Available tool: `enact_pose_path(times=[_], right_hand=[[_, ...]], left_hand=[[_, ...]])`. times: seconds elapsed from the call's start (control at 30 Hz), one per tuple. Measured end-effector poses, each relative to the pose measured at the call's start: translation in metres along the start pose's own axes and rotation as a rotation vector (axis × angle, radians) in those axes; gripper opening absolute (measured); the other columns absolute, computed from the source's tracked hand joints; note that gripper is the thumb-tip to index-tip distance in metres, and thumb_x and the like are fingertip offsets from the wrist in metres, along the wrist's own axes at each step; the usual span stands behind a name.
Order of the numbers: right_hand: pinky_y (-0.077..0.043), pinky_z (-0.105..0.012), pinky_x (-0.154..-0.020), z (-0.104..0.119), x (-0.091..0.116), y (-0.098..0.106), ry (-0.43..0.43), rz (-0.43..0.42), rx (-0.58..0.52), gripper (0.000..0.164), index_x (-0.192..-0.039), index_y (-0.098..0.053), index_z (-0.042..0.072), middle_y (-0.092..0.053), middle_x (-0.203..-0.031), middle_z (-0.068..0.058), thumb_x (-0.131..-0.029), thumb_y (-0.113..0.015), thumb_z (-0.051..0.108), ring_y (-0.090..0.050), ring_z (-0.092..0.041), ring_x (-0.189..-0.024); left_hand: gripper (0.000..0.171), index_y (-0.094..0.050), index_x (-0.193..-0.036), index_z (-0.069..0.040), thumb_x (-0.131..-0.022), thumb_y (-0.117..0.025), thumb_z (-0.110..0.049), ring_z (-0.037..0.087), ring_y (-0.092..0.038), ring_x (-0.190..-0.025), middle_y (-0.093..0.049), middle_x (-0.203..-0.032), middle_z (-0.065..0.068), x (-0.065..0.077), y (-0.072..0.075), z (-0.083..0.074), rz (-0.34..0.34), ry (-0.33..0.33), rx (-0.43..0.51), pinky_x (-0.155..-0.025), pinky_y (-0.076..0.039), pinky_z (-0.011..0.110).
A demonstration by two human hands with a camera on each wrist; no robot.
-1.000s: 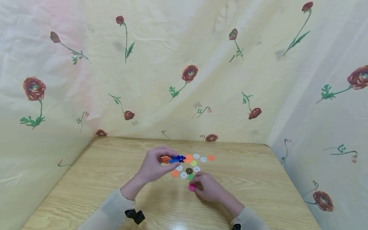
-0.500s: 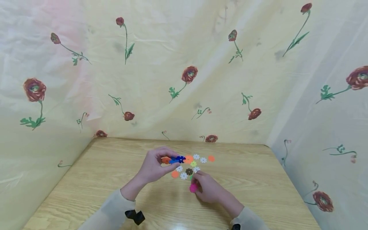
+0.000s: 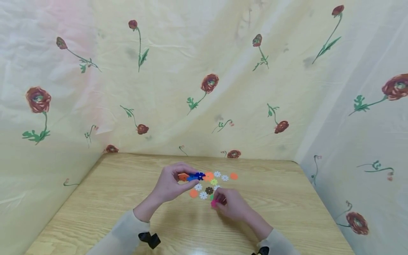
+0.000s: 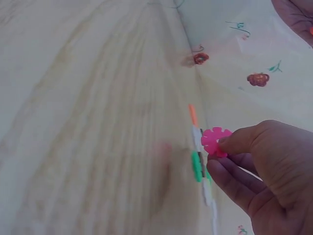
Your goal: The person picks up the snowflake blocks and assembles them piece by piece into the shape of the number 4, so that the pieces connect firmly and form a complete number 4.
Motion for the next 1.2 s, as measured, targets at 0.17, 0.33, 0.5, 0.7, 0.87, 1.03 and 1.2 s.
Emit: enact_pose_path(times=[0.17,0.33,0.5,0.7,0.87,1.03,1.2], right_hand=[[-0.062,-0.021,-0.074,0.006,0.0,0.014,0.028,-0.062,0.018,0.014,-0.098,-0.071,0.016,-0.075,-0.091,0.006,-0.093,-0.079,0.005,-0.069,-0.001,-0.083],[-0.063,-0.021,-0.072,0.016,0.0,0.026,0.077,-0.105,0.042,0.015,-0.096,-0.07,0.015,-0.076,-0.089,0.006,-0.093,-0.077,0.002,-0.07,-0.001,-0.081],[-0.063,-0.021,-0.071,0.022,0.0,0.037,0.1,-0.145,0.074,0.016,-0.097,-0.071,0.013,-0.076,-0.089,0.005,-0.092,-0.079,0.0,-0.072,-0.003,-0.081],[-0.063,-0.021,-0.072,0.022,0.002,0.056,0.076,-0.195,0.094,0.016,-0.099,-0.071,0.015,-0.076,-0.09,0.006,-0.093,-0.079,0.002,-0.073,-0.005,-0.083],[-0.064,-0.023,-0.072,0.025,-0.001,0.07,0.08,-0.239,0.068,0.019,-0.1,-0.071,0.014,-0.076,-0.091,0.006,-0.091,-0.08,0.0,-0.073,-0.005,-0.083],[-0.064,-0.023,-0.072,0.03,-0.001,0.077,0.089,-0.281,0.088,0.018,-0.099,-0.072,0.015,-0.077,-0.09,0.004,-0.091,-0.082,0.002,-0.074,-0.005,-0.083],[-0.065,-0.025,-0.072,0.041,0.002,0.086,0.134,-0.358,0.1,0.018,-0.1,-0.072,0.014,-0.078,-0.091,-0.005,-0.091,-0.082,0.003,-0.074,-0.007,-0.082]], left_hand=[[0.018,-0.083,-0.106,-0.006,-0.088,-0.087,-0.008,0.014,-0.075,-0.095,-0.079,-0.107,0.013,0.0,0.0,0.0,-0.002,0.0,0.008,-0.08,-0.066,0.025],[0.018,-0.083,-0.106,-0.005,-0.089,-0.086,-0.009,0.015,-0.076,-0.095,-0.079,-0.108,0.013,0.0,-0.001,0.002,0.004,0.005,0.012,-0.08,-0.066,0.025],[0.018,-0.083,-0.106,-0.006,-0.089,-0.086,-0.008,0.014,-0.075,-0.094,-0.079,-0.108,0.013,-0.001,-0.001,0.004,0.004,0.017,0.007,-0.078,-0.066,0.027],[0.019,-0.083,-0.107,-0.006,-0.089,-0.086,-0.008,0.011,-0.074,-0.094,-0.079,-0.109,0.012,-0.003,0.001,0.01,-0.003,0.025,-0.006,-0.077,-0.066,0.025],[0.019,-0.083,-0.107,-0.006,-0.088,-0.086,-0.006,0.011,-0.076,-0.093,-0.079,-0.108,0.013,-0.003,0.005,0.013,-0.01,0.016,-0.014,-0.077,-0.066,0.026],[0.019,-0.083,-0.107,-0.006,-0.088,-0.086,-0.006,0.012,-0.076,-0.093,-0.079,-0.108,0.012,-0.002,0.006,0.016,-0.015,0.02,-0.017,-0.08,-0.067,0.028],[0.019,-0.083,-0.107,-0.006,-0.088,-0.086,-0.006,0.013,-0.076,-0.093,-0.079,-0.108,0.012,-0.002,0.006,0.017,-0.017,0.029,-0.02,-0.08,-0.067,0.033]])
Point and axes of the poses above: each hand's wrist, its own x-axis away from the middle knuckle, its own y-axis out of the back of the hand, z = x × y, the point moved 10 cm from there along -x, towards the middle knuckle
